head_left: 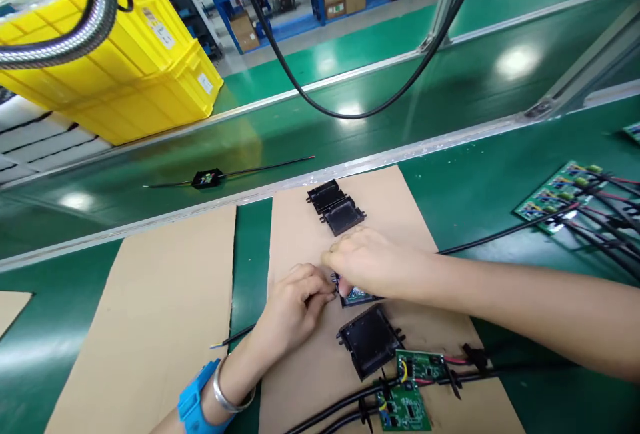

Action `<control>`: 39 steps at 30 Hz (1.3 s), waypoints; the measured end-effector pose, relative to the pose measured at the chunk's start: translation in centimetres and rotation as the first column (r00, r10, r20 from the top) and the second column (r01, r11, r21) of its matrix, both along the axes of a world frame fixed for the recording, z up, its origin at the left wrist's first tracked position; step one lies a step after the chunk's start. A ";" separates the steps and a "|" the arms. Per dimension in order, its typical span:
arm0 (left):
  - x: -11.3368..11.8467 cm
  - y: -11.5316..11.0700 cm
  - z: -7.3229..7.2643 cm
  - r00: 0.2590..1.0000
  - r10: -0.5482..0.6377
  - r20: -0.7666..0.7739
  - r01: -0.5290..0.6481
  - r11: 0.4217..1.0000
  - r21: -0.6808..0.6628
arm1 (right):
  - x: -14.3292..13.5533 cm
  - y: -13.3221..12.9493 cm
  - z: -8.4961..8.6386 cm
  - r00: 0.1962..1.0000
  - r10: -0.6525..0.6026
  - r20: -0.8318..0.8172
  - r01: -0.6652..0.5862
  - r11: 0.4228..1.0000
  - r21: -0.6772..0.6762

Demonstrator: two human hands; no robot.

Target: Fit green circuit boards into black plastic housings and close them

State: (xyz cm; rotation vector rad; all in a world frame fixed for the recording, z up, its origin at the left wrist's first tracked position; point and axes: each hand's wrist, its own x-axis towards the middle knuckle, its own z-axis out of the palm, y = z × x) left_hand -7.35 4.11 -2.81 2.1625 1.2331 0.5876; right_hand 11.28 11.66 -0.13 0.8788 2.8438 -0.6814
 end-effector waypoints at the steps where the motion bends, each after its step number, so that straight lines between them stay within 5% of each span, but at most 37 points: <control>1: 0.0 0.0 0.5 1.000 -0.002 -0.031 0.002 1.000 -0.008 | 0.7 0.0 0.2 1.000 -0.003 -0.014 0.003 1.000 0.005; 4: 0.4 0.0 2.0 0.991 -0.045 -0.124 0.050 0.998 0.037 | 3.4 -0.5 0.8 0.988 -0.041 -0.151 0.043 0.999 0.007; 7: 1.3 0.0 2.7 0.954 -0.228 -0.195 0.248 0.965 0.086 | 5.9 -1.4 0.8 0.974 -0.081 -0.213 0.085 0.996 0.009; 10: 2.2 0.5 2.2 0.877 -0.384 -0.288 0.424 0.901 0.092 | 6.7 -2.2 0.2 0.984 -0.094 -0.152 0.092 0.996 -0.017; 14: 2.7 1.1 1.4 0.828 -0.410 -0.383 0.498 0.851 0.165 | 6.2 -2.2 -0.2 0.986 -0.086 -0.140 0.081 0.996 -0.043; 24: 2.3 0.9 0.7 0.858 -0.373 -0.352 0.462 0.860 0.216 | 7.8 -2.1 -0.1 0.972 -0.127 -0.198 0.110 0.990 -0.094; 30: 2.2 0.6 0.1 0.869 -0.351 -0.349 0.442 0.868 0.225 | 10.5 -2.8 0.1 0.952 -0.291 -0.095 0.283 0.955 -0.084; 36: 2.2 0.5 0.0 0.873 -0.350 -0.340 0.430 0.881 0.198 | 8.8 -2.8 1.1 0.960 -0.279 -0.041 0.270 0.952 -0.141; 39: 2.3 0.5 0.0 0.874 -0.363 -0.324 0.430 0.887 0.165 | 7.7 -2.9 0.4 0.970 -0.202 -0.137 0.197 0.979 -0.048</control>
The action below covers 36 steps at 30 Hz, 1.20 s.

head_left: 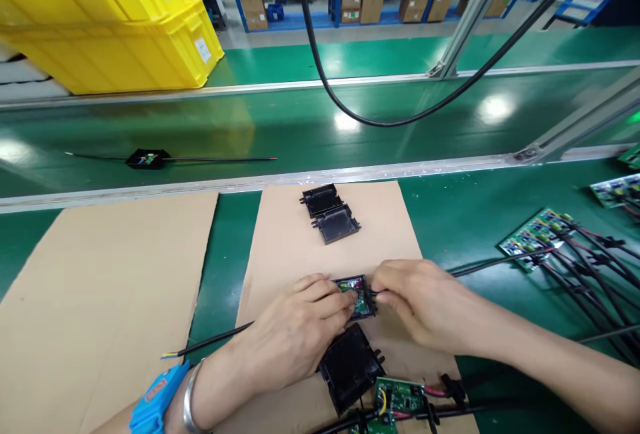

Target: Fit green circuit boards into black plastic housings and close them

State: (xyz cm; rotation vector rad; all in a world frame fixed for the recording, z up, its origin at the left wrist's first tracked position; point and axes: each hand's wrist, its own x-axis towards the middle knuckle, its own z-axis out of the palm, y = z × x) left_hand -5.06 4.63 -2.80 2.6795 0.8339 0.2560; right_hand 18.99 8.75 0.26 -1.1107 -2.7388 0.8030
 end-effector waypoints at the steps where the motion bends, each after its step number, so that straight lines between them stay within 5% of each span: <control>1: 0.0 0.0 0.1 1.000 0.000 0.003 0.000 1.000 -0.011 | -0.2 0.0 -0.4 0.998 0.056 -0.021 -0.054 0.996 0.069; 4: 0.2 0.1 0.4 1.000 0.002 0.011 -0.002 1.000 -0.016 | -0.2 0.0 -1.8 0.977 0.212 -0.018 -0.199 0.941 0.274; 7: 0.2 0.2 0.7 1.000 -0.004 -0.005 0.004 1.000 0.001 | 0.5 0.1 -2.2 0.971 0.241 0.008 -0.228 0.908 0.351; 13: 0.2 0.0 0.6 0.998 -0.028 -0.056 0.031 0.998 0.051 | 0.6 -0.3 -1.7 0.967 0.233 0.098 -0.252 0.919 0.303; 19: 1.1 -0.1 1.0 0.996 0.011 -0.091 -0.016 0.998 -0.062 | -0.7 -0.8 -1.5 0.956 0.186 0.227 -0.249 0.925 0.289; 27: 0.7 0.4 1.4 0.979 0.107 0.174 -0.092 0.992 -0.090 | 1.3 -0.3 -2.4 0.994 0.076 0.077 -0.097 0.946 0.309; 36: 2.1 -1.2 0.9 0.984 0.099 -0.146 -0.083 0.990 0.113 | 0.7 -0.5 -3.5 0.982 0.185 0.033 -0.182 0.894 0.409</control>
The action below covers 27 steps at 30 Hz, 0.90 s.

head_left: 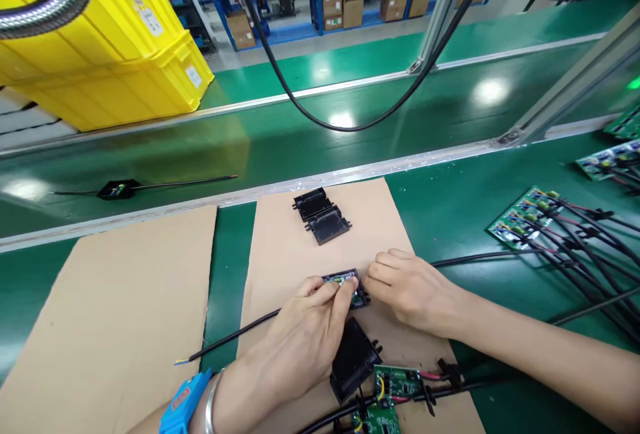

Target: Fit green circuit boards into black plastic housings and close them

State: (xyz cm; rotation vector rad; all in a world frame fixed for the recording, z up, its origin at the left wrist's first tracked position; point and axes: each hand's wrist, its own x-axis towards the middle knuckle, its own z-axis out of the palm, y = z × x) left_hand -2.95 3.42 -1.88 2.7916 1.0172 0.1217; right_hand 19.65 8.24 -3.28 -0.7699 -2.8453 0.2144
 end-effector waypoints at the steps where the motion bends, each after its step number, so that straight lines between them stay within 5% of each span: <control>1: 0.0 0.1 0.1 1.000 0.003 -0.011 -0.003 1.000 -0.024 | -0.1 0.0 0.0 1.000 0.006 0.005 -0.006 1.000 0.000; 5: -1.6 1.1 1.2 0.994 0.022 0.110 -0.003 0.984 -0.177 | 0.9 0.3 0.3 0.998 -0.035 -0.045 0.032 0.997 -0.074; 9: -4.9 1.2 2.1 0.937 0.223 0.267 -0.181 0.968 -0.174 | 4.1 0.6 0.9 0.991 -0.105 -0.078 0.093 0.986 -0.142; 17: -6.1 0.5 0.0 0.903 0.336 0.270 -0.308 0.941 -0.140 | 6.6 1.4 0.5 0.967 -0.198 -0.159 0.187 0.979 -0.080; 21: -6.2 6.0 2.6 0.880 0.371 0.297 -0.404 0.913 0.054 | 5.5 6.9 3.5 0.960 -0.198 -0.199 0.218 0.973 0.082; 24: -6.4 13.4 4.7 0.846 0.457 0.274 -0.512 0.840 0.182 | 4.3 14.0 6.1 0.940 -0.290 -0.181 0.322 0.927 0.189; 27: -6.4 20.1 4.7 0.823 0.504 0.261 -0.558 0.803 0.209 | 3.4 20.2 7.1 0.894 -0.438 -0.096 0.448 0.875 0.182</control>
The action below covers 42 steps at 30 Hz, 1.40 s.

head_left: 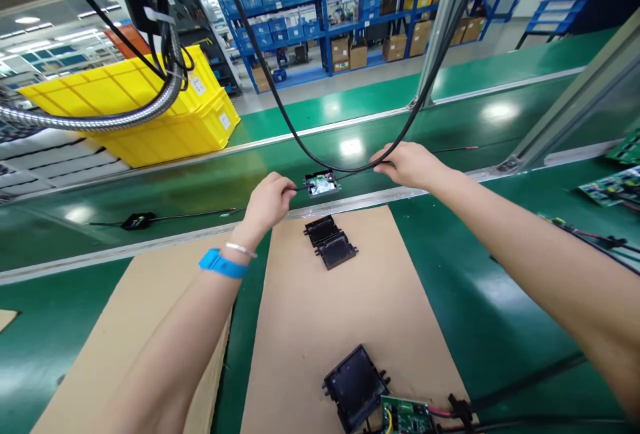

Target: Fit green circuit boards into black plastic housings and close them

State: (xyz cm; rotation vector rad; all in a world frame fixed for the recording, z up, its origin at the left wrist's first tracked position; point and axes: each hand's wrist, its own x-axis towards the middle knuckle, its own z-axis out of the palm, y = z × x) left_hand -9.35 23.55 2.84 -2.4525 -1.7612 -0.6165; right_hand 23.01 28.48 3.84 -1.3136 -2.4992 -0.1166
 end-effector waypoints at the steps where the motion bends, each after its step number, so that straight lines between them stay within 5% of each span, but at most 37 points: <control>1: 0.0 1.3 -0.4 1.000 0.014 -0.007 -0.014 1.000 -0.007 | -0.2 1.1 -0.1 0.999 -0.031 0.015 0.031 0.999 -0.020; 4: 0.1 1.0 -1.9 1.000 0.013 -0.001 -0.013 0.999 -0.029 | -0.2 0.0 -0.8 0.998 -0.060 0.037 0.062 0.996 -0.064; 7: 1.0 -3.8 -2.9 0.995 -0.092 0.037 0.094 0.993 -0.066 | -0.5 -7.4 -1.1 0.995 0.098 -0.020 -0.100 0.966 -0.240; 9: 2.2 -7.4 -3.5 0.975 -0.212 0.059 0.218 0.970 -0.106 | -1.1 -14.1 -0.8 0.938 0.321 -0.132 -0.342 0.789 -0.510; 11: 3.3 -10.2 -4.4 0.942 -0.329 0.069 0.336 0.932 -0.137 | -1.6 -20.2 -0.9 0.922 0.350 -0.165 -0.367 0.659 -0.656; 13: 4.1 -11.9 -5.5 0.922 -0.381 0.074 0.388 0.911 -0.141 | -1.9 -24.4 -1.6 0.932 0.343 -0.115 -0.323 0.648 -0.689; 16: 4.2 -13.6 -6.4 0.918 -0.388 0.086 0.396 0.910 -0.126 | -1.9 -26.8 -2.9 0.944 0.319 -0.089 -0.292 0.675 -0.677; 20: 4.2 -17.3 -4.1 0.913 -0.364 0.185 0.389 0.913 -0.125 | -1.9 -26.3 -2.7 0.968 0.205 -0.145 -0.250 0.725 -0.642; 23: 5.2 -20.3 -1.4 0.837 -0.257 0.482 0.443 0.837 -0.322 | -2.6 -25.2 -1.5 0.952 0.131 -0.278 -0.272 0.779 -0.565; 26: 6.4 -21.9 -0.1 0.851 -0.096 0.517 0.381 0.790 -0.481 | -3.4 -23.9 -0.7 0.892 0.092 -0.443 -0.341 0.780 -0.525; 30: 7.2 -21.3 -0.5 0.934 0.029 0.357 0.147 0.878 -0.456 | -4.9 -22.6 -0.8 0.899 -0.005 -0.437 -0.247 0.820 -0.517; 33: 7.3 -19.8 -1.0 0.939 0.110 0.327 0.057 0.885 -0.462 | -6.9 -22.2 -1.2 0.979 0.075 -0.192 -0.132 0.942 -0.309; 35: 7.1 -18.7 -1.3 0.929 0.162 0.333 0.025 0.869 -0.494 | -8.1 -21.5 -1.3 0.986 0.165 0.017 -0.159 0.972 -0.175; 38: 6.3 -17.3 -1.8 0.920 0.190 0.342 0.027 0.841 -0.540 | -8.7 -19.1 -1.0 0.950 0.284 0.130 -0.261 0.951 -0.167; 42: 5.3 -16.4 -2.7 0.948 0.117 0.296 0.042 0.876 -0.481 | -8.0 -14.3 -1.2 0.891 0.451 0.046 -0.400 0.831 -0.386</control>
